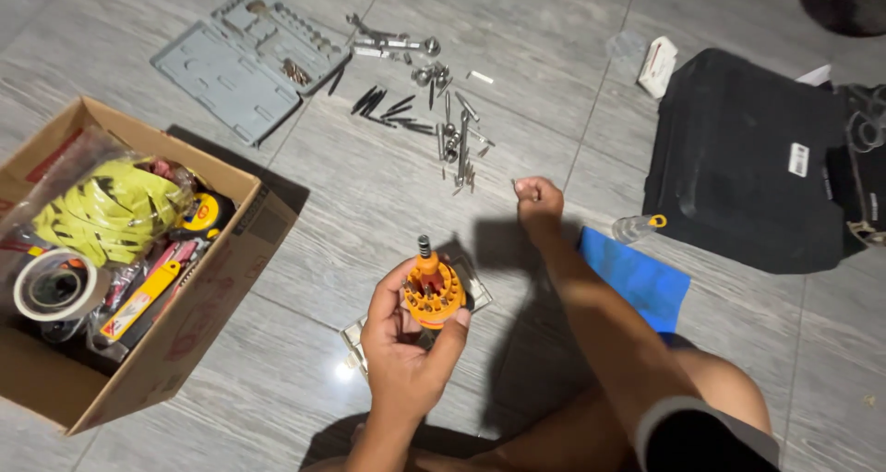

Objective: Repairing a small mechanical recoil starter by assembling internal components and using a screwdriver.

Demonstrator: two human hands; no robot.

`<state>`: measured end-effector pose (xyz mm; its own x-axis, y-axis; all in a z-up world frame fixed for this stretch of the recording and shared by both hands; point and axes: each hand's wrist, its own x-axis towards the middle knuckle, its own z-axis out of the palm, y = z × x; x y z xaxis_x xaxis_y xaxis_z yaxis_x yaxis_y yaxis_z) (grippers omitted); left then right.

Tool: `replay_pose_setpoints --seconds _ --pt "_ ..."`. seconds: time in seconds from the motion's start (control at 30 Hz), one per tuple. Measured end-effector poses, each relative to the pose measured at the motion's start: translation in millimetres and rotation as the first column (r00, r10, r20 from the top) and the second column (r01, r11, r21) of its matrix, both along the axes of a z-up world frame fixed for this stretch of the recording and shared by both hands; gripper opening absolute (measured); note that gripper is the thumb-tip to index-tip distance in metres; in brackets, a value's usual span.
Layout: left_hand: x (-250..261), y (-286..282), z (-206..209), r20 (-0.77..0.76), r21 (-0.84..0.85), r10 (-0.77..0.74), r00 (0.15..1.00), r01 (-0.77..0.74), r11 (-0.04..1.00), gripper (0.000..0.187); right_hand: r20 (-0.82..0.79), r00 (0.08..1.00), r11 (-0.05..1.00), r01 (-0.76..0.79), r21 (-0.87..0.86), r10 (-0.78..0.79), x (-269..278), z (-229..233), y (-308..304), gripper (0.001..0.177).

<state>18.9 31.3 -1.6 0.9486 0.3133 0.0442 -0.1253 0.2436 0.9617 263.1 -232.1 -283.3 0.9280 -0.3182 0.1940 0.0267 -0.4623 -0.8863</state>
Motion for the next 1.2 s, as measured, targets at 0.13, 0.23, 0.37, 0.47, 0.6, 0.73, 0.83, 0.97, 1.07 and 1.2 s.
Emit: replay_pose_setpoints --seconds 0.13,0.23,0.37,0.47,0.6,0.73,0.83,0.97,1.07,1.2 --pt "-6.0 -4.2 -2.4 0.079 -0.028 -0.022 0.997 0.025 0.999 0.061 -0.190 0.903 0.698 -0.150 0.700 0.385 -53.8 62.5 -6.2 0.017" --pt "-12.5 -11.4 -5.1 0.113 -0.019 -0.016 0.993 0.018 1.000 0.062 -0.060 0.883 0.420 -0.161 0.893 0.465 -121.1 150.9 16.3 0.015" --pt "-20.7 -20.7 -3.5 0.113 0.064 -0.060 0.992 0.053 0.997 0.060 0.123 0.810 0.169 -0.264 0.950 0.573 -183.2 223.6 33.3 0.060" --pt "-25.9 -28.8 -3.3 0.140 0.089 -0.101 0.985 0.089 0.992 0.060 0.194 0.783 0.131 -0.330 0.935 0.591 -211.4 257.5 45.1 0.058" --pt "-37.2 -32.6 -1.6 0.132 0.082 -0.179 0.975 0.169 0.982 0.060 0.295 0.716 0.006 -0.385 0.923 0.633 -237.7 288.6 52.8 0.034" --pt "-40.2 -35.3 -3.8 0.169 0.101 -0.218 0.961 0.203 0.974 0.061 0.348 0.663 -0.030 -0.440 0.897 0.663 -248.8 317.9 55.5 0.020" --pt "-38.9 -35.5 -1.4 0.175 0.099 -0.240 0.955 0.225 0.969 0.059 0.426 0.612 -0.066 -0.520 0.851 0.666 -249.1 329.4 56.5 0.017" --pt "-36.0 -33.3 -0.2 0.152 0.114 -0.260 0.954 0.244 0.963 0.061 0.438 0.613 -0.088 -0.514 0.853 0.658 -244.2 326.6 55.6 0.018" --pt "-33.2 -30.3 0.2 0.126 0.119 -0.261 0.957 0.246 0.962 0.062 0.431 0.619 -0.089 -0.504 0.859 0.657 -239.9 325.5 57.5 0.017" --pt "-29.3 -25.6 -5.1 0.128 0.124 -0.251 0.960 0.236 0.964 0.063 0.401 0.621 -0.058 -0.496 0.866 0.674 -235.1 319.6 59.2 0.018"
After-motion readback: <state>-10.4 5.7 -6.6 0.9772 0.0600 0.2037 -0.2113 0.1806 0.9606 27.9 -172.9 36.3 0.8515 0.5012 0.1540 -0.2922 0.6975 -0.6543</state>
